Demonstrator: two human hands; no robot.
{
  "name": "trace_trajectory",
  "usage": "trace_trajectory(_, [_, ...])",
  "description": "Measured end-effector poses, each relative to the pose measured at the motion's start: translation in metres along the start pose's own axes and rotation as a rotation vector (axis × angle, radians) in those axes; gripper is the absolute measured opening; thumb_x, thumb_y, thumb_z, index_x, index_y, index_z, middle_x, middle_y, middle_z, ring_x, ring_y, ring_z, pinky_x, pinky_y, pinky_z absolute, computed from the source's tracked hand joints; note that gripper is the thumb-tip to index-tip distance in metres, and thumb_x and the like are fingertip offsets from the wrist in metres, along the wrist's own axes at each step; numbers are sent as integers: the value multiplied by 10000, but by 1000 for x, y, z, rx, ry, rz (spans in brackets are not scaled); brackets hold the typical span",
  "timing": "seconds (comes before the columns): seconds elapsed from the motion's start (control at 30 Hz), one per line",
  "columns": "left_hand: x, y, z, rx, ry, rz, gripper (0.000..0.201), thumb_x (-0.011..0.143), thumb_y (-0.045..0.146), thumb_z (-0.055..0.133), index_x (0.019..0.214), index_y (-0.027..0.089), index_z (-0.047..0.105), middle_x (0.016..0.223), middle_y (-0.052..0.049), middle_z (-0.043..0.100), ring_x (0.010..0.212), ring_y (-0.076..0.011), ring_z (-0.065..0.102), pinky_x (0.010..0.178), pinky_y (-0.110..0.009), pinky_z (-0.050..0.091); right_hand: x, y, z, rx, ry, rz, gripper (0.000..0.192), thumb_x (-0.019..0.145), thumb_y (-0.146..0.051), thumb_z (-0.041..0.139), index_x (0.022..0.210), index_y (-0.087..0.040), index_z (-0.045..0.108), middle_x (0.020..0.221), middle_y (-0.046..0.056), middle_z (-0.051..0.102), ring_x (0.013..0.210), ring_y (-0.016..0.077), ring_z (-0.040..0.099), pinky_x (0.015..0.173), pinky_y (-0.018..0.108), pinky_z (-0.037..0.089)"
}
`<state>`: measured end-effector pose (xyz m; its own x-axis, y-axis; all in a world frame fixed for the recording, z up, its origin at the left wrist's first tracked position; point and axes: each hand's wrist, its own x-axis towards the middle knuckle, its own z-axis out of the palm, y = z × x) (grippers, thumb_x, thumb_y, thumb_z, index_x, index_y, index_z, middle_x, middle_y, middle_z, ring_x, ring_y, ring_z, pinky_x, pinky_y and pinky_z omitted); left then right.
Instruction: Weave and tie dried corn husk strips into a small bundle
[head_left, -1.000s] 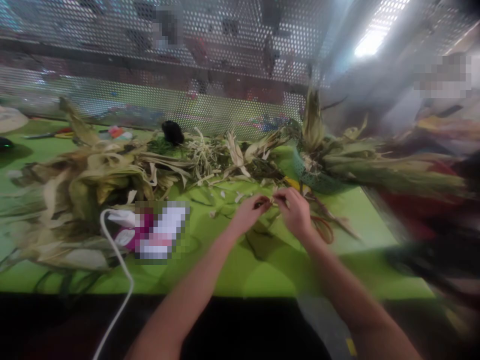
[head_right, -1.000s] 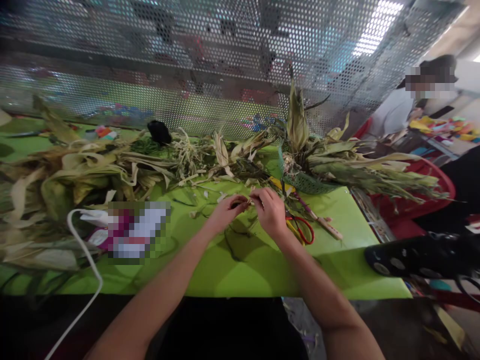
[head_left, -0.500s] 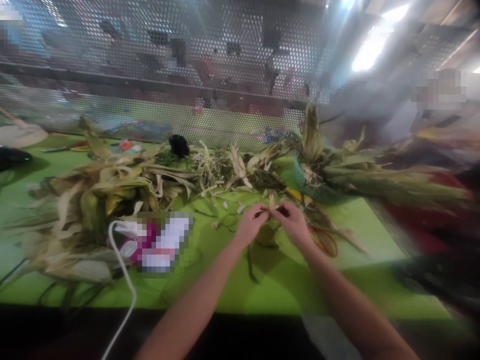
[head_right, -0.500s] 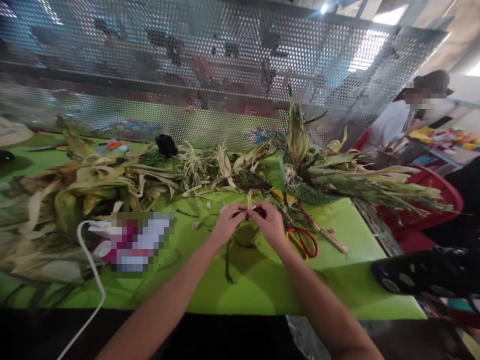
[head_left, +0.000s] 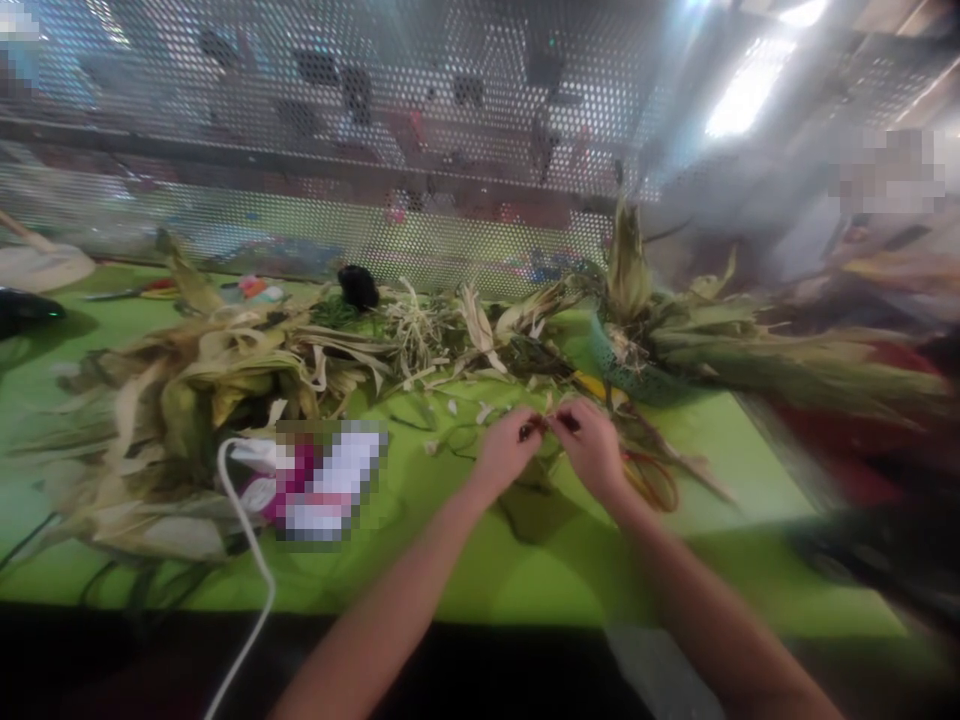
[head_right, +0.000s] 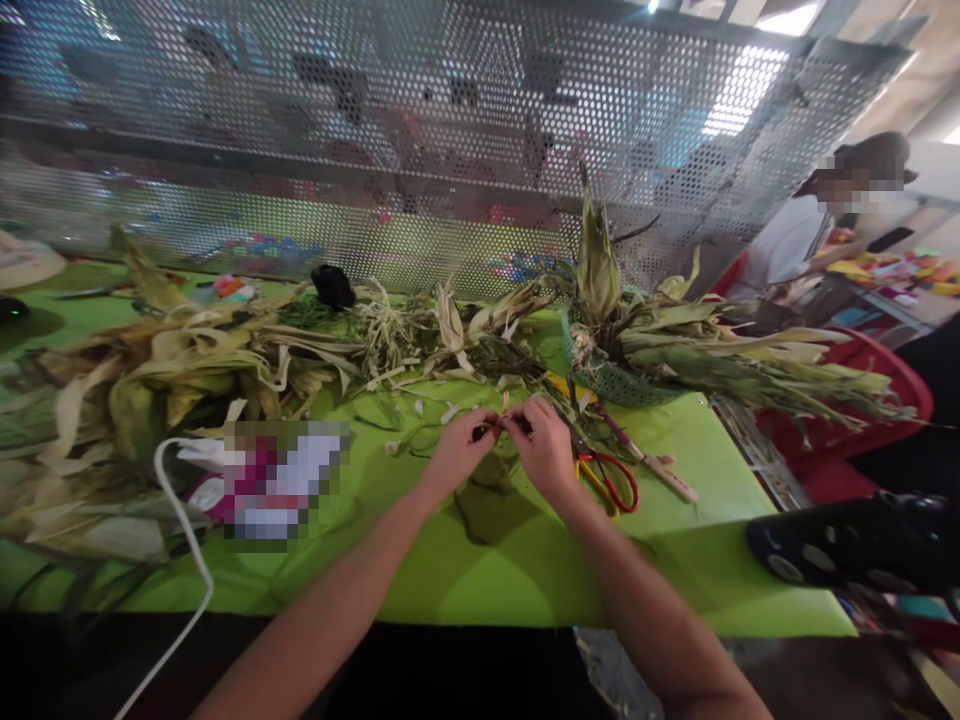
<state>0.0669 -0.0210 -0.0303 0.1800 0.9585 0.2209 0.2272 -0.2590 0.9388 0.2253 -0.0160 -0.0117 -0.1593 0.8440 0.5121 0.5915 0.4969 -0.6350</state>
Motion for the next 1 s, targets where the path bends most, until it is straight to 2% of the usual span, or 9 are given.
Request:
trace_trajectory(0.07, [0,0,-1,-82,-21,-30,115,837,237,553,874,170,638,825,-23,652,762,-153,580,723,-260,438,0,-1,1,31,9,42,100,853,-267,626,779,-203,603,780,23,598,709,162,536,650,280,419])
trace_trajectory(0.2, [-1,2,-1,-175,-17,-63,132,843,265,559,874,166,641,819,-19,649,739,-139,570,698,-247,426,2,-1,1,229,-19,252,178,801,-349,685,854,-198,605,756,7,605,661,154,529,609,271,418])
trace_trajectory(0.3, [0,2,-1,-182,-26,-58,138,843,277,573,881,165,644,843,-29,661,756,-144,580,707,-251,428,3,0,0,309,-86,279,183,803,-367,670,843,-191,647,760,7,604,681,152,521,629,273,406])
trace_trajectory(0.4, [3,1,-4,-226,-41,-97,198,844,338,601,922,164,651,871,-46,672,800,-163,601,745,-271,442,5,2,-3,353,-36,290,177,779,-367,689,778,-195,651,735,-3,589,685,147,508,644,274,398])
trace_trajectory(0.53, [6,-5,-11,-277,-43,-140,241,855,390,598,923,167,659,831,-43,659,779,-167,585,746,-285,432,10,0,-6,560,60,418,178,754,-367,709,773,-205,636,717,-12,608,676,144,538,673,279,439])
trace_trajectory(0.67, [8,-10,-14,-306,-50,-149,221,841,376,617,897,165,653,783,-17,616,727,-141,530,719,-270,397,13,-5,-8,736,57,509,211,724,-374,737,727,-202,615,679,-17,598,626,130,538,655,273,457])
trace_trajectory(0.8, [11,-12,-10,-340,-136,-95,251,836,384,623,941,158,650,767,2,587,696,-124,483,692,-255,366,12,-6,-11,904,73,553,233,696,-362,754,707,-201,586,693,-10,591,599,114,520,596,250,441])
trace_trajectory(0.9, [12,-14,-5,-345,-170,-63,272,839,402,614,958,159,648,757,10,579,697,-124,477,685,-250,360,11,-7,-14,901,76,562,249,685,-366,754,709,-205,565,678,-5,570,555,110,486,532,249,417])
trace_trajectory(1.0, [12,-15,-5,-345,-167,-63,292,838,418,610,976,164,652,800,2,607,732,-131,506,709,-250,382,11,-8,-15,797,59,523,266,712,-409,719,712,-209,543,683,12,572,530,112,459,492,254,401])
